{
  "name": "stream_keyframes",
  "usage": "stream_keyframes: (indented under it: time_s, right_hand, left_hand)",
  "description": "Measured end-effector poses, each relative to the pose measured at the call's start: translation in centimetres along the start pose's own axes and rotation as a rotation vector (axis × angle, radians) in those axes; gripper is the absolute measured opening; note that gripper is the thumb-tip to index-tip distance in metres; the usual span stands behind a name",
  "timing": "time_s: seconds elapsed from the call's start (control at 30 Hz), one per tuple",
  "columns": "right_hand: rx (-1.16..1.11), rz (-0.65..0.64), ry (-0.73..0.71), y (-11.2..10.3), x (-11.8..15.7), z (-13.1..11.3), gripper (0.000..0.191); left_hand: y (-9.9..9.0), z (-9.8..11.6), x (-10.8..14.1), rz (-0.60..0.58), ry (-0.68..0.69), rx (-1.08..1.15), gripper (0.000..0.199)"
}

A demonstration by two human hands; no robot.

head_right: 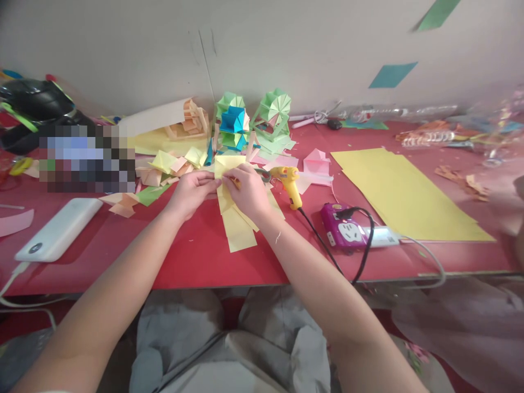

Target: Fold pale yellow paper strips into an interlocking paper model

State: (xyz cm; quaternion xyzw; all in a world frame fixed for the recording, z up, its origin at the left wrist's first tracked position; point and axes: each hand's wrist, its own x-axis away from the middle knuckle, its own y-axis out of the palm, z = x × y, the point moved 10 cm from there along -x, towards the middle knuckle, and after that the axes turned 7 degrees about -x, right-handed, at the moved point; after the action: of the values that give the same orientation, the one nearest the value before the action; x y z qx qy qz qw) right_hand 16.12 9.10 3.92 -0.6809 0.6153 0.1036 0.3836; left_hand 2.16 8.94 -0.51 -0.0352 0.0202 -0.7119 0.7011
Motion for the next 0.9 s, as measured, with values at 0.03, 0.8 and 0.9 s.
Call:
stream_keyframes:
  time_s: [0.03,0.8,0.9]
  right_hand:
    - [0.003,-0.008,0.006,0.1,0.0,0.1,0.009]
    - [-0.044,-0.029,-0.074,0.2,0.1,-1.0,0.013]
    - [-0.029,-0.032,-0.09,0.2,0.2,-1.2,0.015]
  left_hand:
    - [0.0,0.0,0.0,0.005,0.004,-0.007,0.038]
    - [-0.7,-0.2,-0.1,0.074,-0.01,0.022,0.02]
    - [-0.9,-0.3,-0.1,0.093,-0.037,0.051,0.019]
